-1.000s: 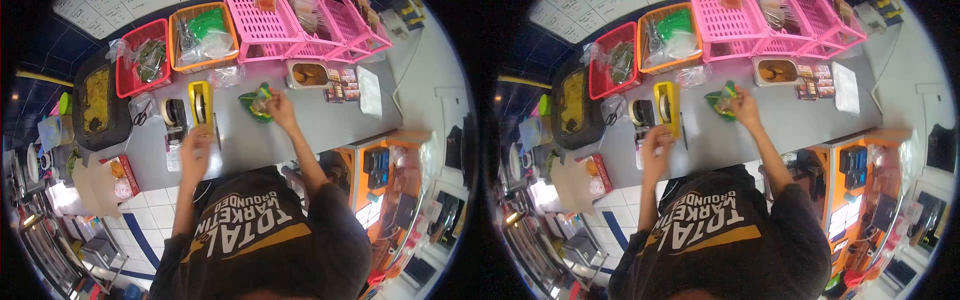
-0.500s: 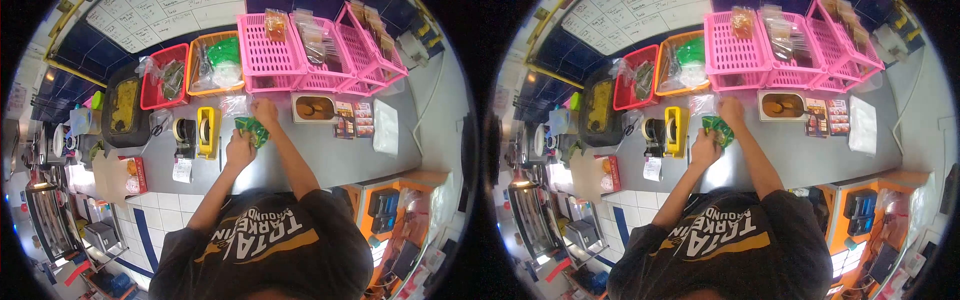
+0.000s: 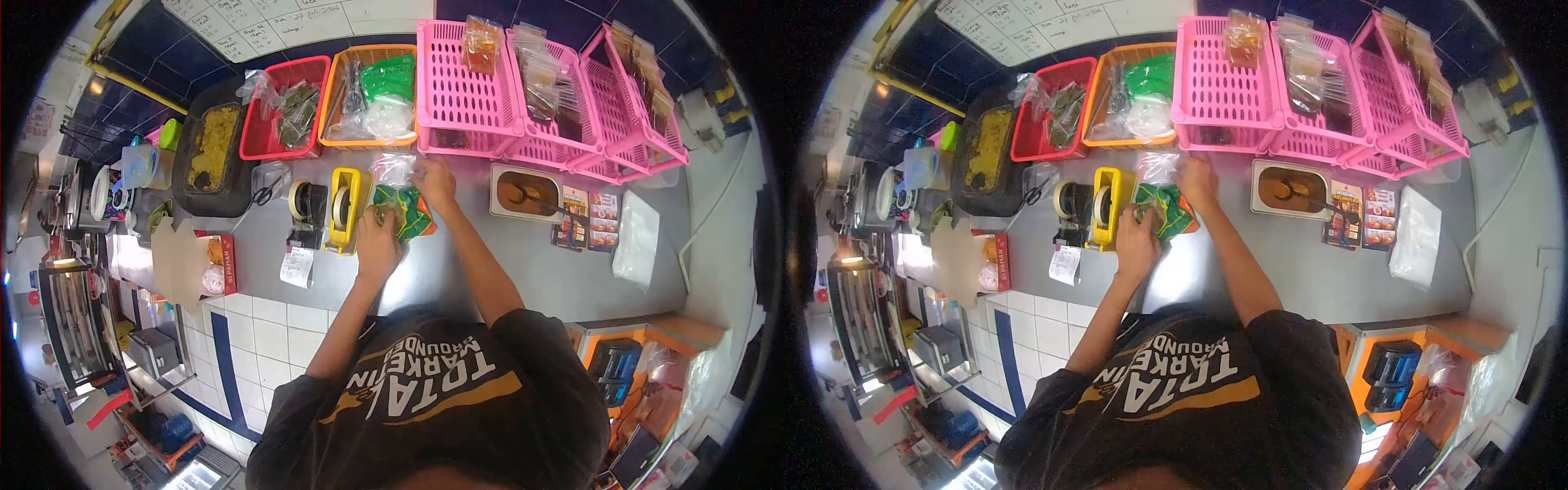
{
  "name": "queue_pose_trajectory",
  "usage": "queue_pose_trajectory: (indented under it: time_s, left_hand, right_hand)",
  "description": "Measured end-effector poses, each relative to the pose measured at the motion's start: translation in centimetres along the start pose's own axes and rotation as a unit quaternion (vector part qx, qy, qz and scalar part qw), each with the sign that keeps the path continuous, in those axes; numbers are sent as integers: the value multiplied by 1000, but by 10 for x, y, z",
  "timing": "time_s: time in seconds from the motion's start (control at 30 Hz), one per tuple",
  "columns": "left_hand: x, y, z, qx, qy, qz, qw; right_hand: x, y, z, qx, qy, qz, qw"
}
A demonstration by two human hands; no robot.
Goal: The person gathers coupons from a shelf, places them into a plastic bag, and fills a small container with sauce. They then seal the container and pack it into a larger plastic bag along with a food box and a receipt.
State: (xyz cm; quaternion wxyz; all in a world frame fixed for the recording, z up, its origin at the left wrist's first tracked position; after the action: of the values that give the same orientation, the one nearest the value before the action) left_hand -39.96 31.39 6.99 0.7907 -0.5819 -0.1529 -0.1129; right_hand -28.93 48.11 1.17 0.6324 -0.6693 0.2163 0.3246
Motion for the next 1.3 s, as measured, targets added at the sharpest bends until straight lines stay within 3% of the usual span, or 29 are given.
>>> queue_pose_trajectory:
  time_s: [0.03, 0.23, 0.43, 0.53, 0.63, 0.8, 0.93, 1.0, 1.13, 1.2, 1.3]
  left_hand:
    - [-1, 1, 1, -1, 0, 6, 1000]
    - [-2, -2, -2, -23, -4, 21, 1000]
    - [-5, -3, -2, -1, -5, 10, 1000]
    - [-3, 0, -1, -3, -13, 6, 1000]
    - [-3, -2, 0, 7, -15, -18, 1000]
    - [1, -13, 38, 70, -15, -165, 984]
    - [-11, 8, 70, 9, -6, -178, 984]
    - [-19, 17, 79, -39, -4, -172, 984]
    - [-23, 19, 83, -4, -2, -208, 978]
    - [-19, 12, 81, 45, -9, -240, 970]
    - [-13, 2, 73, 41, -102, -329, 938]
  right_hand:
    - [-2, 2, -1, 29, -31, 6, 999]
    - [-2, 8, 6, -48, 16, -30, 998]
    - [6, 4, -3, -31, 45, 52, 997]
    - [-1, 1, -4, -13, 24, 35, 999]
    - [-8, 1, 4, -69, 3, -24, 997]
    - [0, 11, 6, -29, 12, 51, 998]
    - [8, 11, 3, -24, 5, 92, 995]
    - [23, 17, 8, 42, -27, 161, 986]
    - [29, 1, -2, 133, -40, 175, 975]
    - [-2, -37, -27, 101, -55, 213, 970]
    - [-33, -77, -61, 36, -62, 337, 939]
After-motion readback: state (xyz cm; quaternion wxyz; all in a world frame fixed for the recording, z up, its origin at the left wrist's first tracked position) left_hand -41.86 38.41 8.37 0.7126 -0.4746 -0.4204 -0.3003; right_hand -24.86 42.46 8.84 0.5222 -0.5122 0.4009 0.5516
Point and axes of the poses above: each hand's wrist, its own z-axis towards the middle knuckle, its own y-axis out of the palm, x = y × z, the point moved 2 cm from there along z, towards the middle knuckle, and after that the axes turned 2 degrees about y, right-handed, at the moved point
